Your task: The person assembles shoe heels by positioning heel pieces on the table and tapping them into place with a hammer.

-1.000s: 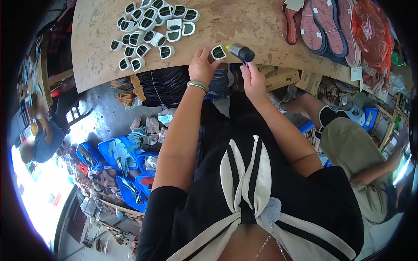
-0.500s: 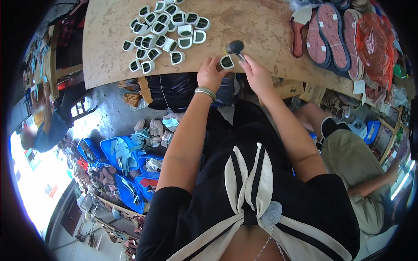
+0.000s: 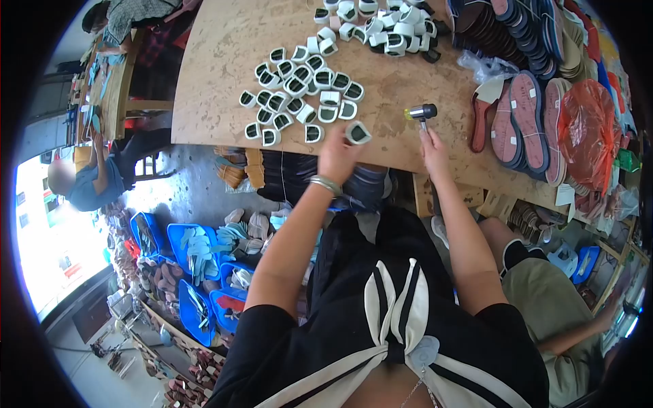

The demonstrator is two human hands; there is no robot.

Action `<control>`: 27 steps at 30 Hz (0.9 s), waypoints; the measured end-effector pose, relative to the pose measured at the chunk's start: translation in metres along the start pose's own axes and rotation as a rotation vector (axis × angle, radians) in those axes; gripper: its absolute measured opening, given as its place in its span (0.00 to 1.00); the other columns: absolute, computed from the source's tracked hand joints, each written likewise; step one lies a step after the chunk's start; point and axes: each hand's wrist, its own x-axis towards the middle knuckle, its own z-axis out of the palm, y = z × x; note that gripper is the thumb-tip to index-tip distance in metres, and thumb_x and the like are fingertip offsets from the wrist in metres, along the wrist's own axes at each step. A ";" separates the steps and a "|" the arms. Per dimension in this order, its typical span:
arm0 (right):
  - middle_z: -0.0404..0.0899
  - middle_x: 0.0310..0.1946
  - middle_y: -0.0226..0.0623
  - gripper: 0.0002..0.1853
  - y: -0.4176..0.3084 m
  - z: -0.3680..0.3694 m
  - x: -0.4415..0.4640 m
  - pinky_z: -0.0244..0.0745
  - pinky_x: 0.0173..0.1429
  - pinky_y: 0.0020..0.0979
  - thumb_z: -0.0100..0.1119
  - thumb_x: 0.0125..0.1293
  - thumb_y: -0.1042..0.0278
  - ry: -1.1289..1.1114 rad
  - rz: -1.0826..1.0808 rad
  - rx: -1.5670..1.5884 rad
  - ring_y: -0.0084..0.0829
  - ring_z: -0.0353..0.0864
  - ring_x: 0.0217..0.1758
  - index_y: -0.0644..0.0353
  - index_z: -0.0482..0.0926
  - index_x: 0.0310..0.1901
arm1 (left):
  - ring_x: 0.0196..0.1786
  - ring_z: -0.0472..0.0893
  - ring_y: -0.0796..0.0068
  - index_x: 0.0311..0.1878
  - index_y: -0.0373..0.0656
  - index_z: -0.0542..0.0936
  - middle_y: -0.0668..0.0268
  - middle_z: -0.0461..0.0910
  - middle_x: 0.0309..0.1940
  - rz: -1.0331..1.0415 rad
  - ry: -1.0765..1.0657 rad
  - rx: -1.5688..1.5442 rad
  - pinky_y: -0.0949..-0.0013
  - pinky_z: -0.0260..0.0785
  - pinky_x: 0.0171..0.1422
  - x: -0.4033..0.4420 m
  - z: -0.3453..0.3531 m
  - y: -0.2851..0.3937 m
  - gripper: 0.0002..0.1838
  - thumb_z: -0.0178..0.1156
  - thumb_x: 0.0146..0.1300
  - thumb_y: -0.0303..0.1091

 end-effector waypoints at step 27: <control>0.68 0.17 0.24 0.19 0.022 -0.046 0.022 0.59 0.16 0.21 0.51 0.76 0.55 -0.073 0.115 0.220 0.15 0.62 0.11 0.55 0.78 0.60 | 0.50 0.76 0.49 0.40 0.43 0.78 0.56 0.74 0.45 0.516 0.226 0.525 0.54 0.71 0.55 0.177 -0.015 0.059 0.13 0.70 0.53 0.33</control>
